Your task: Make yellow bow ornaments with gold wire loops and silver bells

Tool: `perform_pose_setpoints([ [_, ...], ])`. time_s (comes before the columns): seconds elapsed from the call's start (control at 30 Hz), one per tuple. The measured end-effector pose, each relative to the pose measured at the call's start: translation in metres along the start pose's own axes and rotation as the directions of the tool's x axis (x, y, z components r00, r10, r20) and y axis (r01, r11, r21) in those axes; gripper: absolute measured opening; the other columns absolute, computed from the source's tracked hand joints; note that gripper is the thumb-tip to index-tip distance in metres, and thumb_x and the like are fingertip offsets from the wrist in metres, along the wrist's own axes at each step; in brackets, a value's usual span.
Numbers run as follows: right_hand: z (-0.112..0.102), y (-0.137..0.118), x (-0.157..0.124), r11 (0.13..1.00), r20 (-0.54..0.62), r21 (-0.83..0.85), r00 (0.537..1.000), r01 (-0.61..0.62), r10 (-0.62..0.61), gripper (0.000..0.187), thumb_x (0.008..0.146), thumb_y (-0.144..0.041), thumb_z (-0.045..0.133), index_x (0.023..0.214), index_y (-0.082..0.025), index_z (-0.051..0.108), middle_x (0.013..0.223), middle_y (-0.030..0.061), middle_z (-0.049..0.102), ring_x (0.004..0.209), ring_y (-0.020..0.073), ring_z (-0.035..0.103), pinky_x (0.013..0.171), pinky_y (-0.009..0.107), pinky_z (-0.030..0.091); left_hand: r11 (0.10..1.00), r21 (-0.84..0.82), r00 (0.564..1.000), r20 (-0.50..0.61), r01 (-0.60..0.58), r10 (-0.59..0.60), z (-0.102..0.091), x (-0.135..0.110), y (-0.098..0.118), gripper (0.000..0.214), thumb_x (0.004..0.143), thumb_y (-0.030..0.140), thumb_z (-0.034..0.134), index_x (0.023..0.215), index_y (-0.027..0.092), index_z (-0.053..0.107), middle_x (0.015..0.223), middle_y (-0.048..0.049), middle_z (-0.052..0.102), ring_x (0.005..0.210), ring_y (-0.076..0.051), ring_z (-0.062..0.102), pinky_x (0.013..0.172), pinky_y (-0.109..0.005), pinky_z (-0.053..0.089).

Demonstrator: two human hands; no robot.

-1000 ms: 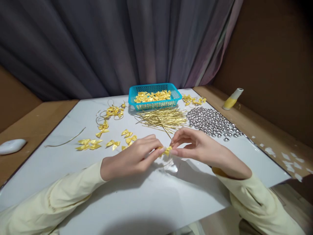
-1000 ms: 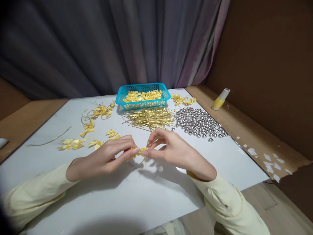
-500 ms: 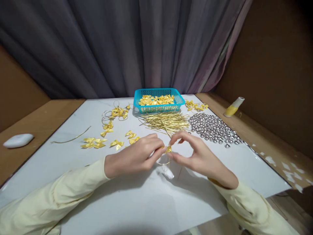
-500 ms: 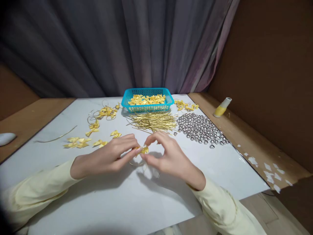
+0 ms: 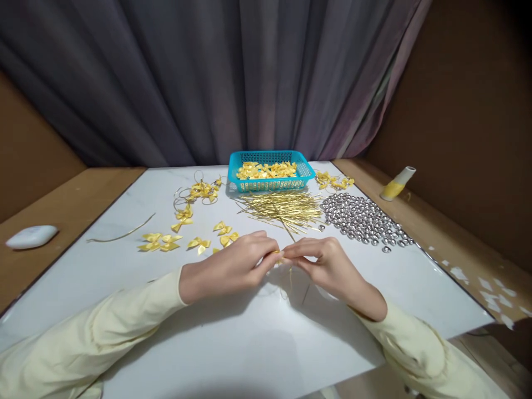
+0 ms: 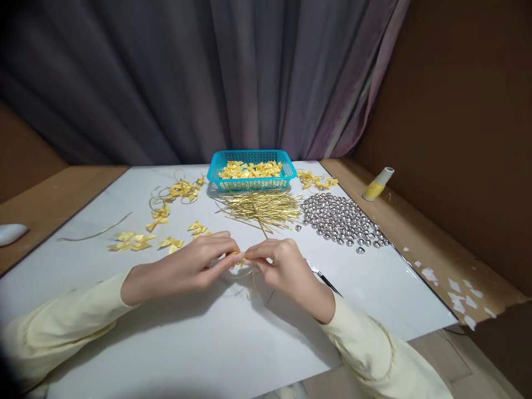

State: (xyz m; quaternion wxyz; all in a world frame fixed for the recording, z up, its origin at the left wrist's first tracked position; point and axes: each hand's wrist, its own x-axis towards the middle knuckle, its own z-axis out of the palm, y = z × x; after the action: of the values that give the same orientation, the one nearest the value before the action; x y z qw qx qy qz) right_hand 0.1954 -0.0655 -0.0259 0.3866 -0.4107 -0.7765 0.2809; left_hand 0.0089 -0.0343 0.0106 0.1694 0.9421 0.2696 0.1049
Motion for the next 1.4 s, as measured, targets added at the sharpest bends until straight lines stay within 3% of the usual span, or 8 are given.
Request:
perform_pose_setpoints([
  [0.37,-0.009,-0.005,0.003,0.982,-0.025,0.069,0.984,-0.177,0.179,0.016,0.085,-0.029,0.052,0.082,-0.019,0.064,0.083,0.0049,0.068,0.076,0.0170,0.062,0.065,0.028,0.049,0.982,-0.090,0.986,0.049,0.164,-0.160,-0.004,0.002,-0.002,0.036,0.092,0.031,0.032,0.064,0.016,0.048,0.060,0.0018,0.046,0.056,-0.011,0.043,0.055,-0.024,0.031],
  [0.53,-0.016,0.005,0.002,0.895,0.200,0.285,0.934,-0.343,0.294,0.019,0.077,-0.030,0.062,0.091,-0.018,0.055,0.090,0.0057,0.063,0.085,0.0165,0.061,0.072,0.029,0.050,0.984,-0.087,0.988,0.019,0.155,-0.154,-0.005,0.003,-0.003,0.033,0.091,0.027,0.034,0.063,0.016,0.046,0.060,0.0025,0.046,0.056,-0.010,0.043,0.054,-0.023,0.030],
  [0.67,-0.009,0.010,0.002,0.657,0.413,0.575,0.866,-0.488,0.283,0.046,0.066,-0.022,0.072,0.104,-0.021,0.046,0.101,0.0045,0.059,0.092,0.0148,0.060,0.081,0.030,0.048,0.988,-0.071,0.990,0.001,0.138,-0.138,-0.006,0.002,-0.003,0.033,0.092,0.028,0.033,0.066,0.016,0.048,0.061,0.0019,0.046,0.057,-0.010,0.044,0.056,-0.024,0.032],
  [0.73,-0.008,0.008,0.004,0.576,0.505,0.587,0.813,-0.569,0.290,0.044,0.068,-0.025,0.072,0.104,-0.021,0.047,0.094,0.0024,0.061,0.074,0.0116,0.062,0.069,0.027,0.049,0.990,-0.060,0.991,-0.003,0.131,-0.132,-0.007,0.002,-0.003,0.032,0.092,0.027,0.033,0.067,0.016,0.049,0.063,0.0015,0.047,0.058,-0.011,0.045,0.057,-0.024,0.032],
  [0.83,-0.014,0.005,0.007,0.639,0.560,0.476,0.768,-0.605,0.310,0.030,0.073,-0.032,0.068,0.095,-0.016,0.055,0.064,-0.0030,0.060,0.043,0.0046,0.045,0.044,0.019,0.035,0.994,-0.025,0.994,-0.009,0.109,-0.109,-0.009,0.000,-0.002,0.031,0.092,0.026,0.034,0.067,0.016,0.049,0.062,0.0014,0.047,0.060,-0.011,0.045,0.057,-0.024,0.032],
  [1.0,-0.037,0.007,0.007,0.700,0.473,0.417,0.797,-0.579,0.377,0.021,0.070,-0.031,0.070,0.067,-0.012,0.063,0.041,-0.0102,0.032,0.039,0.0026,0.020,0.039,0.021,0.010,0.995,0.004,0.994,0.035,0.104,-0.104,-0.009,-0.002,-0.004,0.032,0.092,0.028,0.034,0.068,0.015,0.050,0.064,0.0004,0.049,0.061,-0.012,0.045,0.057,-0.025,0.031],
  [1.23,-0.046,0.015,0.004,0.582,0.355,0.673,0.890,-0.455,0.286,0.022,0.079,-0.035,0.061,0.071,-0.014,0.063,0.036,-0.0129,0.018,0.037,0.0034,0.013,0.041,0.022,0.014,0.997,-0.051,0.995,0.079,0.066,-0.061,-0.009,-0.003,-0.001,0.030,0.091,0.022,0.035,0.067,0.015,0.050,0.064,0.0007,0.048,0.061,-0.011,0.046,0.059,-0.025,0.032],
  [1.4,-0.036,0.008,0.008,0.869,0.045,0.316,0.921,-0.381,0.388,0.031,0.083,-0.045,0.053,0.085,-0.015,0.061,0.062,-0.0007,0.057,0.043,0.0055,0.037,0.041,0.020,0.028,0.993,-0.079,0.992,0.100,0.083,-0.075,-0.010,-0.003,0.000,0.030,0.093,0.026,0.034,0.072,0.016,0.053,0.067,0.0005,0.050,0.064,-0.012,0.047,0.060,-0.025,0.032],
])
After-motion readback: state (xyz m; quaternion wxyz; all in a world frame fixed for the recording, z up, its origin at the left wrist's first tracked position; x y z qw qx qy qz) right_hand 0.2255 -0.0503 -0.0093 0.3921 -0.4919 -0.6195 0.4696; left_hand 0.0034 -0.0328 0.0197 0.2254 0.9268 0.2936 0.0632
